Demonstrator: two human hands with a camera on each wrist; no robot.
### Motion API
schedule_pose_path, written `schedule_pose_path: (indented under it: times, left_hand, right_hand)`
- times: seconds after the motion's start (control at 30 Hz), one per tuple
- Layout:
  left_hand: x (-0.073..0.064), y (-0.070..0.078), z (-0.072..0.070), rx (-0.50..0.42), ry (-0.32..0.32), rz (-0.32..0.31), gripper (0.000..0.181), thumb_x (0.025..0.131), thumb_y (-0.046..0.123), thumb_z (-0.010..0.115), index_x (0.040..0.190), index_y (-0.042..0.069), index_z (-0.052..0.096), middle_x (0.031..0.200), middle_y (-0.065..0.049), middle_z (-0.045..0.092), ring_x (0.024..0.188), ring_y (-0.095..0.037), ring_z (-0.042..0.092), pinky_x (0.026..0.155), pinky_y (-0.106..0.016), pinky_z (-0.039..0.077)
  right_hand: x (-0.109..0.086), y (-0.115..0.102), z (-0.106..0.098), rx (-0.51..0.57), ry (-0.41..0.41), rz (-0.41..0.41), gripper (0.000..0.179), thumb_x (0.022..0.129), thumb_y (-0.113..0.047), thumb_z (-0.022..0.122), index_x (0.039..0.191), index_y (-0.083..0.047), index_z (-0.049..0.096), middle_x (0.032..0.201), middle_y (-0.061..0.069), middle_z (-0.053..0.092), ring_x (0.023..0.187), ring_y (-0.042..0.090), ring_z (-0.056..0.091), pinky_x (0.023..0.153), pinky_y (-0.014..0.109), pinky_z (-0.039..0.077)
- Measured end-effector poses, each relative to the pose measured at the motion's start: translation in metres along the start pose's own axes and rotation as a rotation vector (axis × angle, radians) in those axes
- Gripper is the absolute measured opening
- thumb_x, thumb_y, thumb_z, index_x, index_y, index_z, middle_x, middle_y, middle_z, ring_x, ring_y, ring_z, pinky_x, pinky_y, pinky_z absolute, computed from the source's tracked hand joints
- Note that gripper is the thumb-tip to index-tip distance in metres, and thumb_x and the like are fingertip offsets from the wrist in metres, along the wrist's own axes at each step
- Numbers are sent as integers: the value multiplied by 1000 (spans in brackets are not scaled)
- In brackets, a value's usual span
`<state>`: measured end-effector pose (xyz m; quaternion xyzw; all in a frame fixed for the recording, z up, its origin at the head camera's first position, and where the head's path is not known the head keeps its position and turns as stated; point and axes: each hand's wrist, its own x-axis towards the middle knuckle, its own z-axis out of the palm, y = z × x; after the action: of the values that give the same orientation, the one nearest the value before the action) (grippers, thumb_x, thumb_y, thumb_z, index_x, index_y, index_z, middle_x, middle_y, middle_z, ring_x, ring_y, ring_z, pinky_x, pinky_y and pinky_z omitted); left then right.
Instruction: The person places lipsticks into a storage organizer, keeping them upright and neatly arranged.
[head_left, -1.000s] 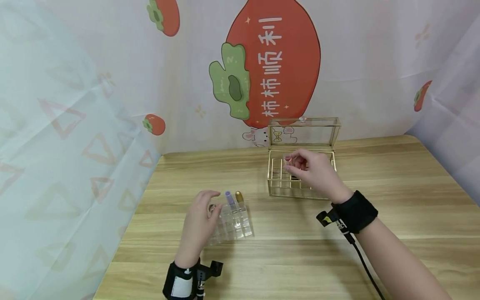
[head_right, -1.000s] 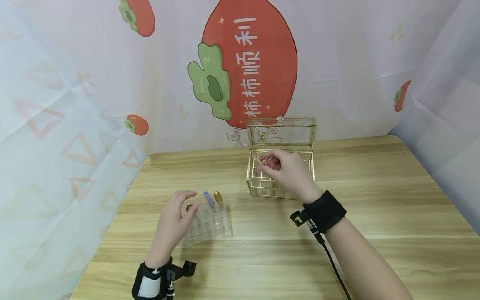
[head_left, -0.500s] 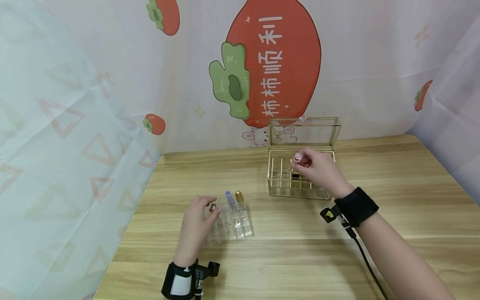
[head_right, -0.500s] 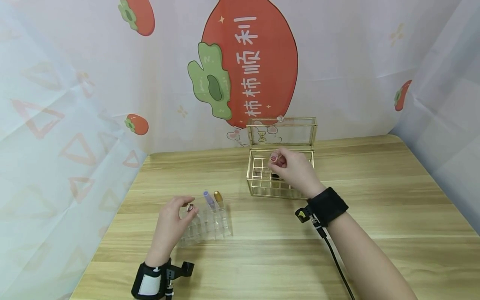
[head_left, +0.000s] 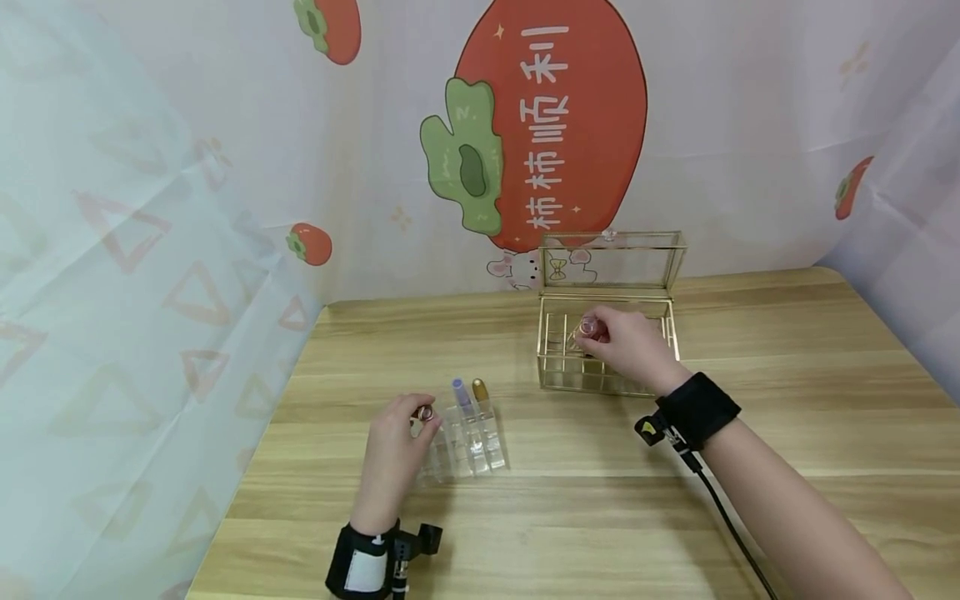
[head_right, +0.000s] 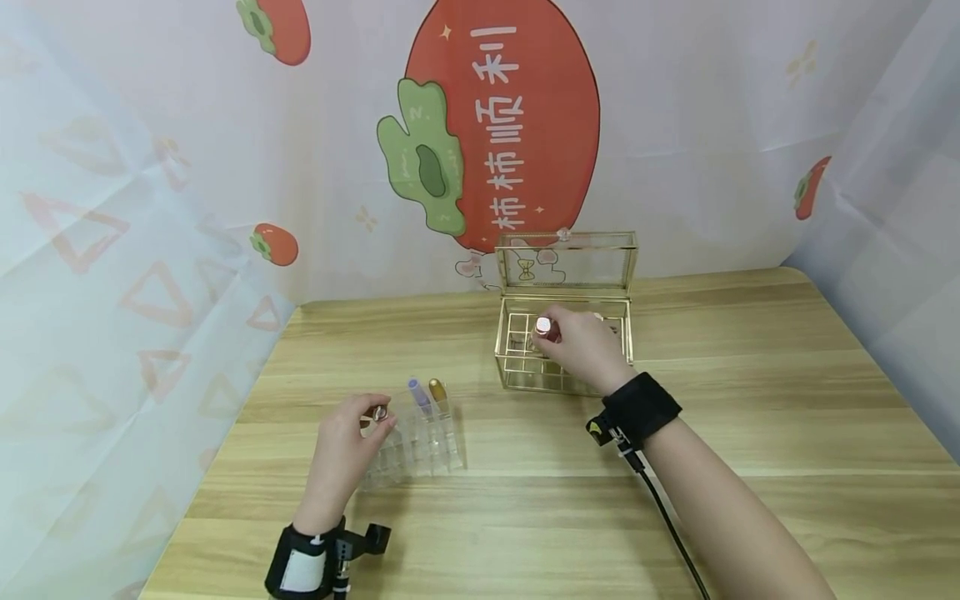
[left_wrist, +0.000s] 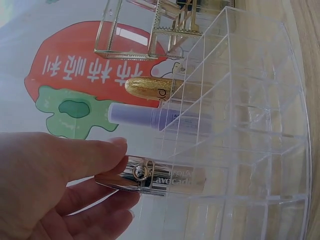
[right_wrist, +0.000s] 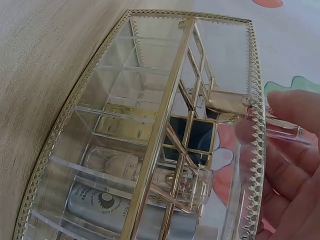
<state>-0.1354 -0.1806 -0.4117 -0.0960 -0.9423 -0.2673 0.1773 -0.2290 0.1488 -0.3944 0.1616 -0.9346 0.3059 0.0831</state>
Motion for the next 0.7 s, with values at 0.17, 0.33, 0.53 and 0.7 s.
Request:
schedule_pose_path:
  times: [0.17,0.33,0.53,0.7]
  left_hand:
    - [1,1,1,-5,8,4,25,74,4,79,97,2,70,84,-7,68,77,-17,61,68,-37,58]
    - [1,0,1,-5,16,4,25,74,4,79,97,2,70,84,-7,68,77,-16,61,69,-37,58]
    - [1,0,1,-10,17,-3,23,75,4,79,96,3,70,85,-7,68,78,-15,61,69,-36,59]
    - [1,0,0,-21,22,-11,21,77,5,78,96,4,71,90,-9,69,80,-17,62,69,-35,60]
  right_hand:
    - [2,-1,2,-43,-15,-1,18,86,-27,68,92,-10,64,76,3,69,64,15,60,55,36,50]
    - [5,-2,4,-84,-7,-8,18,85,-27,69,87,-10,64,71,3,67,58,15,57,49,33,47]
    - [6,-5,7,-150,9,-12,17,83,-26,68,82,-9,64,66,2,64,55,16,55,49,33,45]
    - [8,-6,9,-206,13,-15,19,83,-26,69,77,-8,63,59,2,61,55,18,54,64,45,46]
